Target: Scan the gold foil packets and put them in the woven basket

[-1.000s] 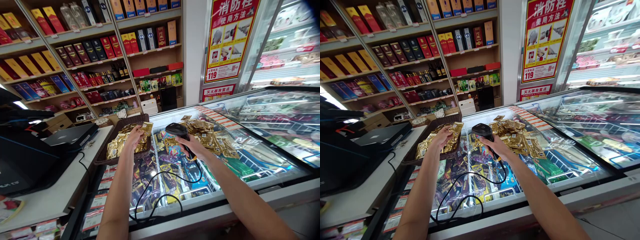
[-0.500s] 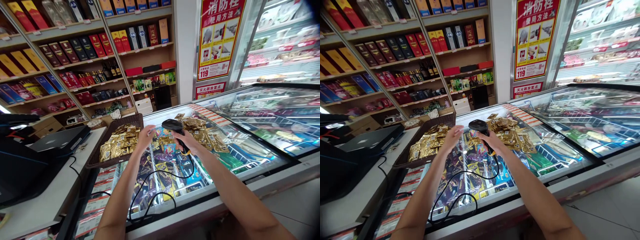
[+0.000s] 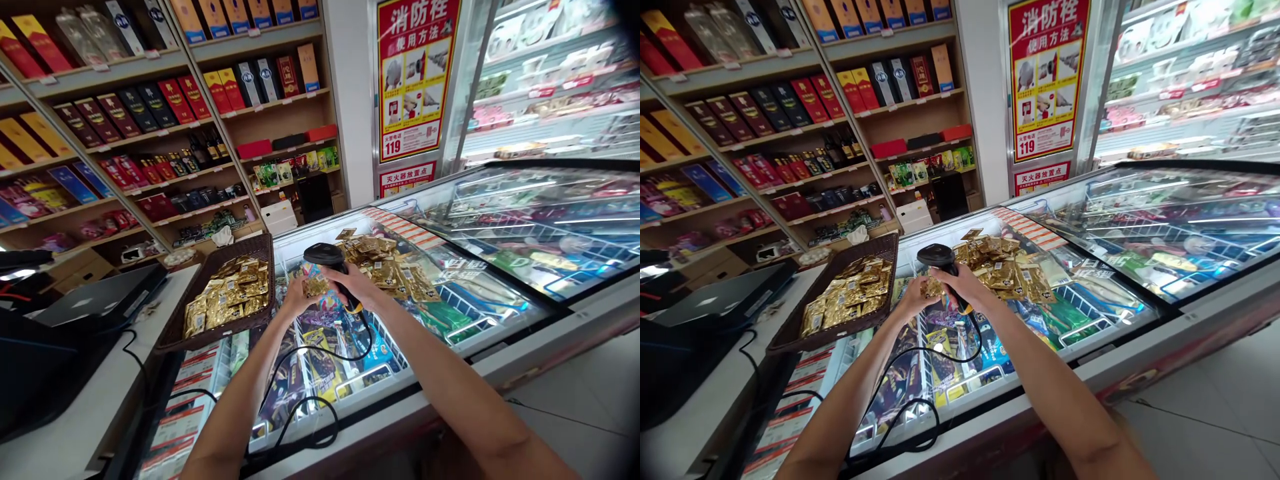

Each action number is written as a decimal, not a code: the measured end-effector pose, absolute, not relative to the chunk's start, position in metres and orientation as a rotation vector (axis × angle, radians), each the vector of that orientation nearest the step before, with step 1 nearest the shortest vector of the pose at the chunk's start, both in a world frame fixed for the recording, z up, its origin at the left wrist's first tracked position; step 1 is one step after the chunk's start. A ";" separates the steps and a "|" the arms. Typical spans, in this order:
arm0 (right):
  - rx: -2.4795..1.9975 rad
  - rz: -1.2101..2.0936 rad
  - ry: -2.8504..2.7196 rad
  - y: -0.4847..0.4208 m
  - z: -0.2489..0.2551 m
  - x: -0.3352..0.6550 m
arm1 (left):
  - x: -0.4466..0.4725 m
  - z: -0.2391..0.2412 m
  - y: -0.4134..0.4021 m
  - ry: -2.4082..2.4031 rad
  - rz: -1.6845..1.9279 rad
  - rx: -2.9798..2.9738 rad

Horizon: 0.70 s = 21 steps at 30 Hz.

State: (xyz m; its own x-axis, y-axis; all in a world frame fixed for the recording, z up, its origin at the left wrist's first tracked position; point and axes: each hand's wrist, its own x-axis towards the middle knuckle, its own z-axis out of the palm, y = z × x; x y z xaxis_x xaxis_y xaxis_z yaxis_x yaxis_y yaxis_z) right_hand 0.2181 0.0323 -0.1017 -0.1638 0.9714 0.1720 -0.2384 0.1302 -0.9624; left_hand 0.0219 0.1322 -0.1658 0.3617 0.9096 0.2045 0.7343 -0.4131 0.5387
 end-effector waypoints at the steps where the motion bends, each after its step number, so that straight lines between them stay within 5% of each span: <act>1: -0.846 1.325 -1.224 0.032 -0.101 0.218 | 0.022 -0.162 0.131 1.473 0.712 2.257; 13: -0.694 1.396 -1.068 0.022 -0.098 0.219 | -0.019 -0.085 0.124 1.458 1.033 1.995; 21: -0.788 1.411 -1.214 0.016 -0.098 0.211 | -0.034 -0.081 0.130 1.610 1.089 1.998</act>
